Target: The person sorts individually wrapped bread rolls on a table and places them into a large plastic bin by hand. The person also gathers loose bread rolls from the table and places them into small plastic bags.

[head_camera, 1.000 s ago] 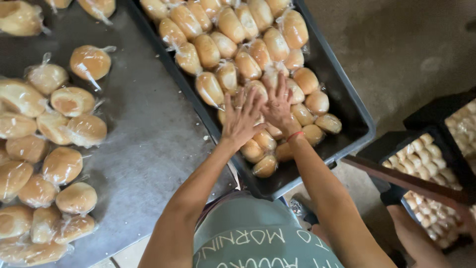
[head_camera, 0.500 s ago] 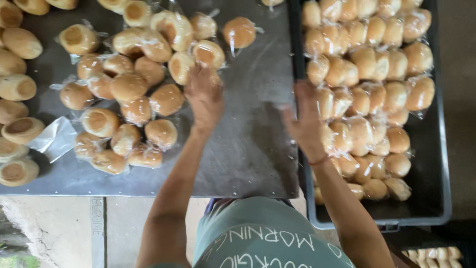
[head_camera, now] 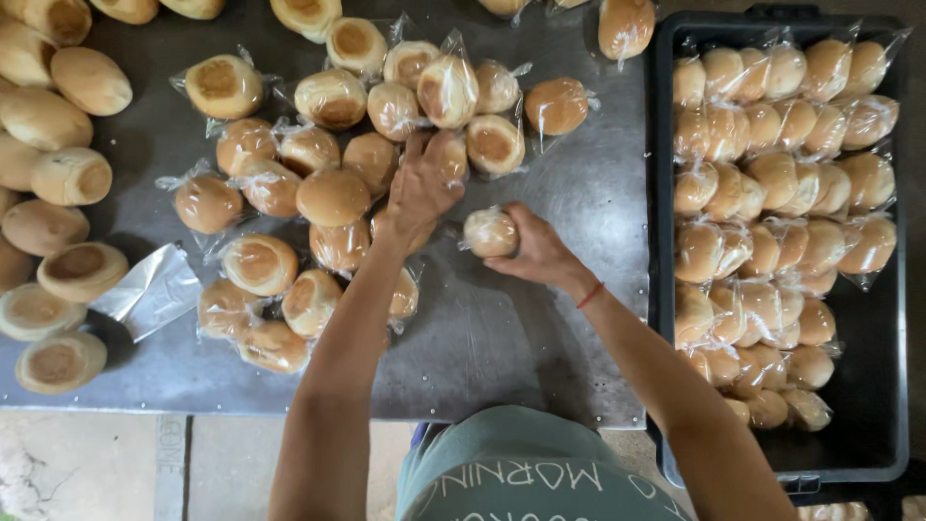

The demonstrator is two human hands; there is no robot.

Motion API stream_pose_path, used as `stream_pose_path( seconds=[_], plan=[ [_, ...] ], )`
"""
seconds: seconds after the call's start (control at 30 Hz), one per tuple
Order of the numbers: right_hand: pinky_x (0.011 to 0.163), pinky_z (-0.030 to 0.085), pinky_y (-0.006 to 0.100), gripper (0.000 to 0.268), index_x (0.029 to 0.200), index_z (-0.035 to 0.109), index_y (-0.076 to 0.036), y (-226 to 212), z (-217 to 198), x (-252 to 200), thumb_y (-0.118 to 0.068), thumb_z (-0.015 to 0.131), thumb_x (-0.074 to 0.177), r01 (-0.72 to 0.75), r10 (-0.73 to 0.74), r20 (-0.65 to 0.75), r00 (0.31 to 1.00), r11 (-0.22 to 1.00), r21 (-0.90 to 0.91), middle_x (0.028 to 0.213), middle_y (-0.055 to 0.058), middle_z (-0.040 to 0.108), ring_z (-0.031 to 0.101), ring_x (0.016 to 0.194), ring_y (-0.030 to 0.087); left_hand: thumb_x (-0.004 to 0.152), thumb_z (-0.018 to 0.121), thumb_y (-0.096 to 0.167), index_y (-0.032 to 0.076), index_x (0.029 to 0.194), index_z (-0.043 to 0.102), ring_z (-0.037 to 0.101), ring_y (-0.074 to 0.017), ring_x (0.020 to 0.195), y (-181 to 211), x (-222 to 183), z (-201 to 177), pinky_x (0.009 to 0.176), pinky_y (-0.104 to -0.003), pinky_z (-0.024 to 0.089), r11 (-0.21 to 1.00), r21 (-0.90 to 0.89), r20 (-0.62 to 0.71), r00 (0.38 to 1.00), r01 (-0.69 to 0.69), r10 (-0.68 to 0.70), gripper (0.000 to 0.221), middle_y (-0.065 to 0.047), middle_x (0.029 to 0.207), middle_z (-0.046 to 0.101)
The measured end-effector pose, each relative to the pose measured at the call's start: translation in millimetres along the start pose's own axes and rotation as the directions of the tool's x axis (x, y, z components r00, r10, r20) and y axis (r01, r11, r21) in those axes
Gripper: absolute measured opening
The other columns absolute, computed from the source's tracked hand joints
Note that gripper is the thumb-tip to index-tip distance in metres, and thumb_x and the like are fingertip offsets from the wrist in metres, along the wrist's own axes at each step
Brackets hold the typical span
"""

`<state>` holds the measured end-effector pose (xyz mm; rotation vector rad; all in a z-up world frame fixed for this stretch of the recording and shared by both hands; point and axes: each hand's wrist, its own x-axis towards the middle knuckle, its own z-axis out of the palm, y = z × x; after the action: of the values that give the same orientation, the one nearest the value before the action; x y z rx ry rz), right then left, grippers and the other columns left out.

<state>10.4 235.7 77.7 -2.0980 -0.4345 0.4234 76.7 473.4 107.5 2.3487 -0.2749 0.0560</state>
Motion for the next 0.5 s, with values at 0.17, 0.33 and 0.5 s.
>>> stream_pose_path(
  seconds=[0.17,0.33,0.5],
  plan=[
    [0.106,0.056,0.041,0.074,0.148,0.044,-0.008,-2,-29,22,-0.019,0.085,0.088,0.084,-0.106,-0.551,0.828,0.994,-0.065,0.145,0.018,0.052,0.059,0.134,0.031,0.072,0.088,0.012,0.008,0.136,0.055,0.069,-0.0446,0.107,-2,-30,-11,0.094,-0.049,0.054,0.984,-0.179,0.233,0.972,0.023,0.02,0.073,-0.024,0.121,0.066],
    [0.089,0.044,0.069,0.089,0.143,0.057,-0.018,-34,-9,99,-0.05,0.09,0.067,-0.082,-0.322,-0.304,0.897,0.553,-0.829,0.15,0.027,0.031,0.03,0.138,0.05,0.071,0.083,0.01,0.008,0.132,0.06,0.067,-0.042,0.11,21,-60,-9,0.091,-0.047,0.058,0.97,-0.197,0.2,0.963,-0.141,0.181,0.065,-0.022,0.126,0.064],
    [0.087,0.046,0.067,0.087,0.137,0.058,-0.016,-24,-15,136,-0.055,0.087,0.065,-0.157,-0.078,-0.198,0.977,0.363,-0.918,0.159,0.027,0.019,0.026,0.142,0.054,0.073,0.083,0.013,0.01,0.134,0.06,0.064,-0.0396,0.112,45,-88,-28,0.094,-0.051,0.053,0.99,-0.015,0.266,0.953,-0.142,0.141,0.065,-0.016,0.122,0.066]
  ],
)
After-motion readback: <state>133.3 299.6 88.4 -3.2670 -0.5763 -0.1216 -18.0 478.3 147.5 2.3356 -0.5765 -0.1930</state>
